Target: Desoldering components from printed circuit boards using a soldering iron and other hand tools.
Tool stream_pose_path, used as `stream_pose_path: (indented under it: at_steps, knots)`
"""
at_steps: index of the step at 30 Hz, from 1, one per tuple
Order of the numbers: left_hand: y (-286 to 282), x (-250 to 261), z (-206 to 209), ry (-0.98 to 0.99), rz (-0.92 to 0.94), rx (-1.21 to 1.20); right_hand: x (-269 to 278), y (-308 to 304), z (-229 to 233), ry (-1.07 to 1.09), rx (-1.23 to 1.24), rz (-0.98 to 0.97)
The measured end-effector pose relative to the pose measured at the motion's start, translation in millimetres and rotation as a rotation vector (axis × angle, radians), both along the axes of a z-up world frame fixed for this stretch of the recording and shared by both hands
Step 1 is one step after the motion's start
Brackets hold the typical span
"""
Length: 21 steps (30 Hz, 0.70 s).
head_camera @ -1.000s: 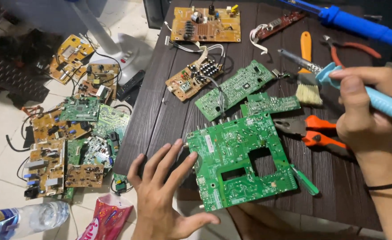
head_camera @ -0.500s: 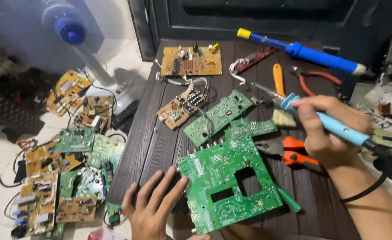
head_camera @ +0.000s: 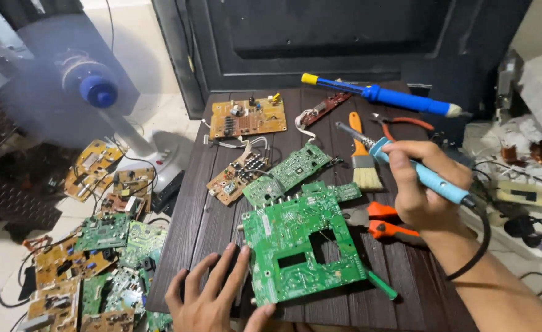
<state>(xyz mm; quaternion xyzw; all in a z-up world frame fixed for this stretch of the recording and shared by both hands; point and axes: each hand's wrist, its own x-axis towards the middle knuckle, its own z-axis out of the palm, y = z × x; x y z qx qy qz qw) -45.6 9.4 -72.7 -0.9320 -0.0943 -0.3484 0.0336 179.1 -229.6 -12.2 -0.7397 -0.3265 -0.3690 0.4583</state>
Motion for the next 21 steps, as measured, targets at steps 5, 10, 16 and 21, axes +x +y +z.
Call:
stream_pose_path:
  at_steps: [5,10,16,21]
  knots:
    - [4,17,-5,0.038,-0.003,-0.034,8,2,3,-0.026,0.063,-0.039]
    - [19,25,-3,0.142,-0.116,-0.131,9,3,-2,0.006,0.06,-0.035]
    - [27,68,81,0.424,-0.461,-0.419,11,5,-2,-0.005,0.078,-0.007]
    - [17,149,99,0.544,-0.633,-0.206,15,10,-6,0.002,0.147,-0.018]
